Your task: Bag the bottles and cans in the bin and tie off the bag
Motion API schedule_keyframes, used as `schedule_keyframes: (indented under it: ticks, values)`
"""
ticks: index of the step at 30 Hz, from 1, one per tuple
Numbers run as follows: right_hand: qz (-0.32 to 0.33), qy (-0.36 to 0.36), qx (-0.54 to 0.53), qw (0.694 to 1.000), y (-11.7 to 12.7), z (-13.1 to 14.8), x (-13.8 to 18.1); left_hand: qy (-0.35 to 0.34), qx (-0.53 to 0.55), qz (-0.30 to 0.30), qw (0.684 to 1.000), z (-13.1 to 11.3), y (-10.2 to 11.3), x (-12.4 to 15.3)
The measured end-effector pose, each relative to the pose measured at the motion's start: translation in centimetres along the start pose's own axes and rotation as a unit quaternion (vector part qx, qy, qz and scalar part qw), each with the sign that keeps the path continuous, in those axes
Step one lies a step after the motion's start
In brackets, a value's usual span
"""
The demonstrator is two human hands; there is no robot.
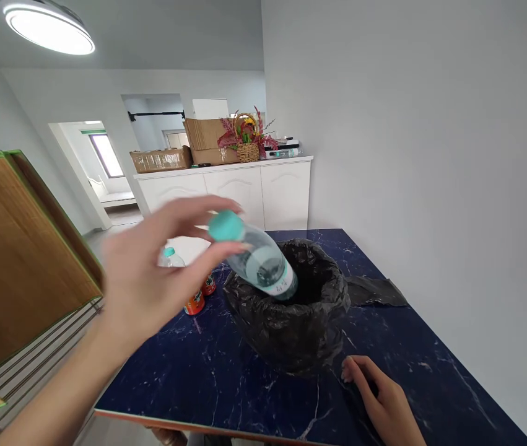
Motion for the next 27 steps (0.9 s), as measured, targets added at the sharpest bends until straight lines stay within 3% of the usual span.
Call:
schedule_keyframes:
  ticks: [4, 9, 19, 27]
  values:
    - [0.008, -0.01, -0.005, 1.0, 0.0, -0.1, -0.2, -0.058, 0.104, 0.129, 0.984, -0.1, -6.1, 0.0]
    - [0.025, 0.003, -0.004, 1.0, -0.1, -0.1, -0.3, -0.026, 0.121, 0.252, 0.96, 2.6, -10.8, 1.1]
    - [0.012, 0.001, -0.002, 1.0, -0.1, 0.8, -0.1, -0.009, 0.089, 0.394, 0.915, 4.1, -13.2, 1.0]
    - [0.021, 0.017, 0.007, 1.0, 0.0, 0.6, -0.3, 0.03, 0.094, 0.46, 0.883, 5.3, -14.5, 1.4]
Point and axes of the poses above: each hand's wrist, its own x-axis away from the middle knuckle, its own y-axis out of the back of the hand, z = x × y, the point moved 6 cm from there along -x, towards the middle knuckle, and after that the axes turned 4 degrees about y, right-handed, at the moved point
